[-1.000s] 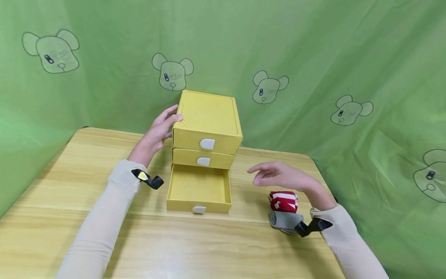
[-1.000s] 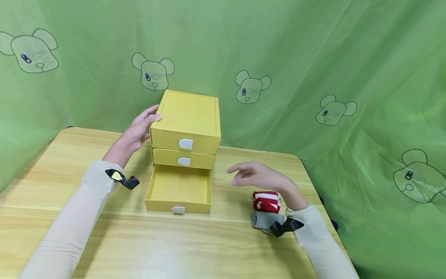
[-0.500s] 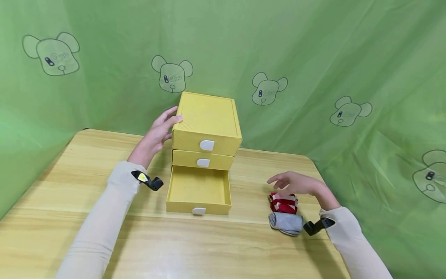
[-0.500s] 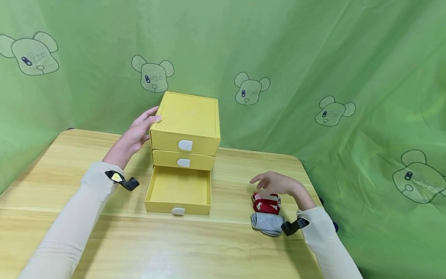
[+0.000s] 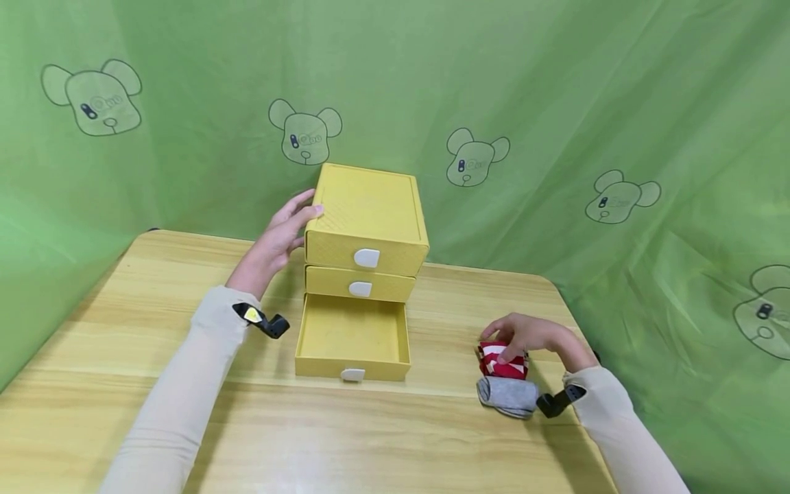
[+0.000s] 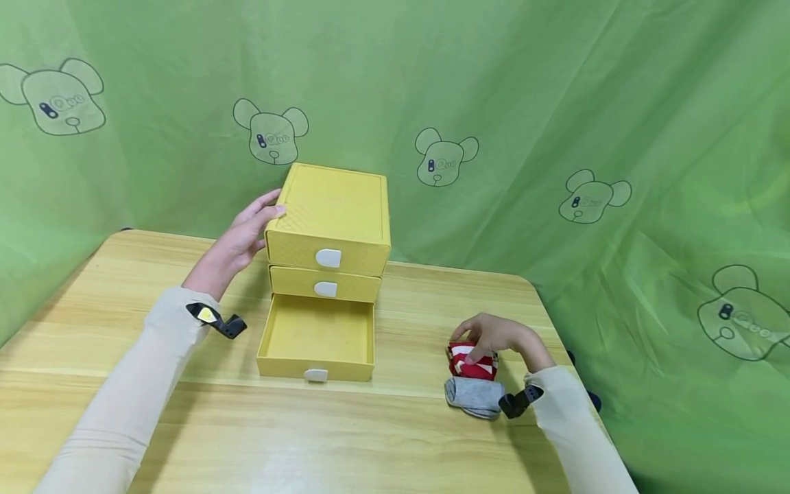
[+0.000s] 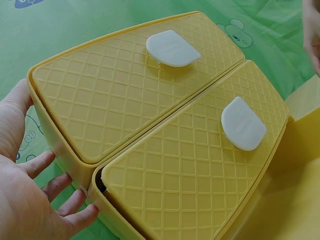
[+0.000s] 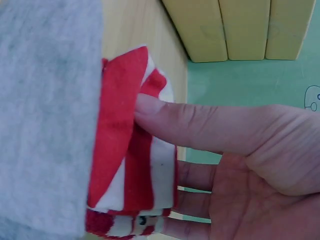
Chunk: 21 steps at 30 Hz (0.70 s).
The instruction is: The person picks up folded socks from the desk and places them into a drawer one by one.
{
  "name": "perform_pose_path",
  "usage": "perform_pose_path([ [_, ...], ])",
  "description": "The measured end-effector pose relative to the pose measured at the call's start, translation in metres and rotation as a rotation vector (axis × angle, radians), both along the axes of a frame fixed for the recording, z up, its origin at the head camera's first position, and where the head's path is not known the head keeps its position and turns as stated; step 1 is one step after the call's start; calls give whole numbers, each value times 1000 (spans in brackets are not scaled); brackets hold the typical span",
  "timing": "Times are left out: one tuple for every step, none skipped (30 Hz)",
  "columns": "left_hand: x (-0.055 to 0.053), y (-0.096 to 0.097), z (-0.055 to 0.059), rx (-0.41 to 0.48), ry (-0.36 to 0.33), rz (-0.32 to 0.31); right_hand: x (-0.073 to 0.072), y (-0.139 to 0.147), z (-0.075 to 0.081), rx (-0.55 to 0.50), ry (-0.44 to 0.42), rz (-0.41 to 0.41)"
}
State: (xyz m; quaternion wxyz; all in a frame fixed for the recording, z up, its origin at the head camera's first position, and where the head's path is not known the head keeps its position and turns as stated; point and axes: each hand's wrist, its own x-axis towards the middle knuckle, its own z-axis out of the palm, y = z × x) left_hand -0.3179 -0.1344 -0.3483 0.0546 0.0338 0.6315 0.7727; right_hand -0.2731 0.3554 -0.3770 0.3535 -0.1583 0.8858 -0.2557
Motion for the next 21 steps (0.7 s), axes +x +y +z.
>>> perform_pose_path([
  [0,0,0,-1,1,-1,-1,1,-2,-2,-7,-2],
  [0,0,0,-1,2,-1,-1,2,-4,-3,-9,-4],
  [0,0,0,-1,2,0,-2,3,-5,-2,-9,-7],
  [0,0,0,-1,2,-1,-2,3,-6,-3,-11,-8],
  [0,0,0,0,2,-1,-2,3,-6,-5,-12,-9],
  [-1,0,0,1,2,-1,-3,3,-7,-5,-8,-8],
  [-1,0,0,2,1,-1,-3,3,-8,-6,-3,-5],
  [-1,0,1,3,1,-1,-3,3,-8,-8,4,2],
  [-1,1,1,3,1,-1,-3,3,-8,-8,12,9],
  [-1,1,1,5,1,-1,-3,3,-9,-9,21,15],
  [-1,1,1,6,2,0,-3,3,-10,-10,30,20],
  [-1,1,0,6,2,1,-3,3,-10,-11,39,26],
  [-1,1,0,5,2,0,-3,3,-10,-13,45,31],
  [-1,1,0,5,2,0,-3,3,-11,-14,51,36],
  [-1,0,0,6,1,0,-3,3,-11,-12,59,45],
  [-1,0,-1,5,2,0,-3,3,-11,-13,66,53],
  [-1,0,-1,5,2,-1,-3,3,-11,-16,72,62],
  [-1,0,-1,5,2,-2,-3,3,-11,-20,79,72],
  [-1,0,-1,5,3,-2,-3,4,-10,-23,90,86],
  [-1,0,-1,5,4,-1,-4,4,-10,-28,97,95],
  [-1,0,-1,6,7,-1,-5,5,-9,-35,101,102],
])
